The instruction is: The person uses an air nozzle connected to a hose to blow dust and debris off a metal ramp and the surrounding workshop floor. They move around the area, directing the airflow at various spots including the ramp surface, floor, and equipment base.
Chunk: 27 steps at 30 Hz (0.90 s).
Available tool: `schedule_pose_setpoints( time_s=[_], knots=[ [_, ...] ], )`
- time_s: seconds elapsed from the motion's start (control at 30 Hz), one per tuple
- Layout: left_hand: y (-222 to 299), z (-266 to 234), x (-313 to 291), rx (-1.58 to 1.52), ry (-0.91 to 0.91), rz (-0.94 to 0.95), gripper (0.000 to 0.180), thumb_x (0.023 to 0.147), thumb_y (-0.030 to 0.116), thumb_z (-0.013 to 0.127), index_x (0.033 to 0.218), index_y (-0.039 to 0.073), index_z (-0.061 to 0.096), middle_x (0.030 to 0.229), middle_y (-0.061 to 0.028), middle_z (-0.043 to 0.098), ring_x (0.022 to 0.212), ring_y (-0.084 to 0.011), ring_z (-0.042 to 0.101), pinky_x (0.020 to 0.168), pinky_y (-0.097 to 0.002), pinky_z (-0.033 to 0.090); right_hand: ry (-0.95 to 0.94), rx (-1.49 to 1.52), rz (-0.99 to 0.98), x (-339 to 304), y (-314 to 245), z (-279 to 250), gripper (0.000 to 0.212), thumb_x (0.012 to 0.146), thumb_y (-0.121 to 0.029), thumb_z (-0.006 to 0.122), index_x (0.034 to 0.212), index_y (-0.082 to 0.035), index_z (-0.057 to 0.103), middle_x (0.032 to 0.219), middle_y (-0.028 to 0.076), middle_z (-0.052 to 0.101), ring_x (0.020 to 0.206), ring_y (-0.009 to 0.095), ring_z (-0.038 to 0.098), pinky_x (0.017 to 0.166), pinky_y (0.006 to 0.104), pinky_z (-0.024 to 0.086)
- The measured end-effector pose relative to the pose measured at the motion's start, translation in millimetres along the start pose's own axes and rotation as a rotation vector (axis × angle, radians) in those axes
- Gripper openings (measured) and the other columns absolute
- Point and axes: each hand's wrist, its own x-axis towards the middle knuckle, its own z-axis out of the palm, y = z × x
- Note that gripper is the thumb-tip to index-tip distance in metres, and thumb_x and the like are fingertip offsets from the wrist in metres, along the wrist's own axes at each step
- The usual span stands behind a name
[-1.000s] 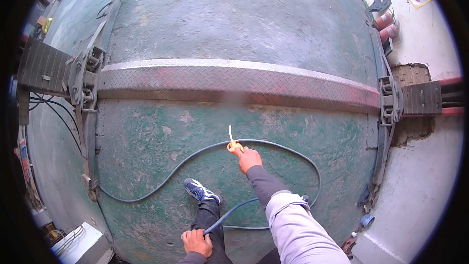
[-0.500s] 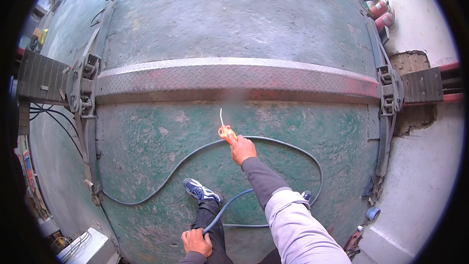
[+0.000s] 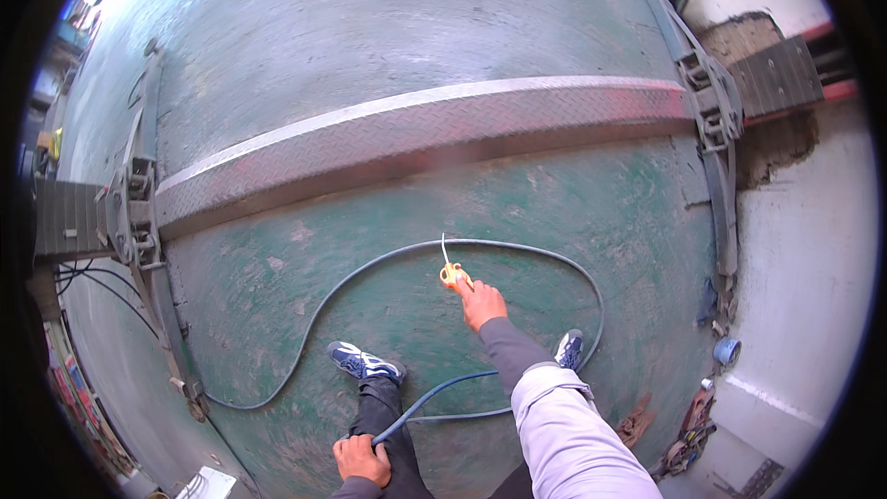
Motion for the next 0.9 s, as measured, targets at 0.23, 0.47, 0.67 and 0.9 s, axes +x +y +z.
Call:
schedule_pose_setpoints(
  time_s=[0.23,0.47,0.67,0.9],
  knots=[
    [7.8,14.2,-11.8,0.083,-0.24,0.016,0.034,0.085,0.033,0.068,0.102,0.005,0.061,0.102,-0.0184,0.062,0.108,-0.0403,0.058,0.105,-0.0544,0.039,0.315,0.472,0.113,-41.7,99.4,10.9,0.054,0.095,-0.018,0.066,0.147,-0.013,0.052,0.117,0.021,0.067,0.104,0.041,0.067,0.088,0.0501,0.054],
    [26.2,17.5,-11.4,0.193,-0.158,0.169,0.031,0.083,0.03,0.07,0.097,0.004,0.059,0.1,-0.0205,0.061,0.105,-0.0417,0.057,0.1,-0.0542,0.04,0.614,1.181,0.992,-84.5,229.0,64.5,0.041,0.095,-0.046,0.072,0.112,-0.008,0.067,0.087,0.016,0.074,0.075,0.029,0.074,0.069,0.042,0.057],
    [20.4,1.8,5.3,0.243,-0.038,0.132,0.037,0.083,0.027,0.068,0.107,-0.001,0.061,0.109,-0.0258,0.062,0.11,-0.048,0.055,0.099,-0.0576,0.042,0.673,1.945,1.353,-117.2,287.6,68.6,0.066,0.092,-0.081,0.049,0.123,-0.023,0.054,0.068,0.008,0.058,0.05,0.022,0.059,0.048,0.0422,0.053],
    [26.2,1.0,11.2,0.284,-0.067,-0.042,0.047,0.086,0.025,0.068,0.121,-0.004,0.058,0.121,-0.029,0.061,0.119,-0.0489,0.053,0.105,-0.0577,0.04,0.211,1.781,1.163,-38.6,237.6,60.8,0.063,0.093,-0.079,0.05,0.11,-0.02,0.061,0.055,0.007,0.052,0.04,0.021,0.056,0.038,0.0388,0.048]
  ],
)
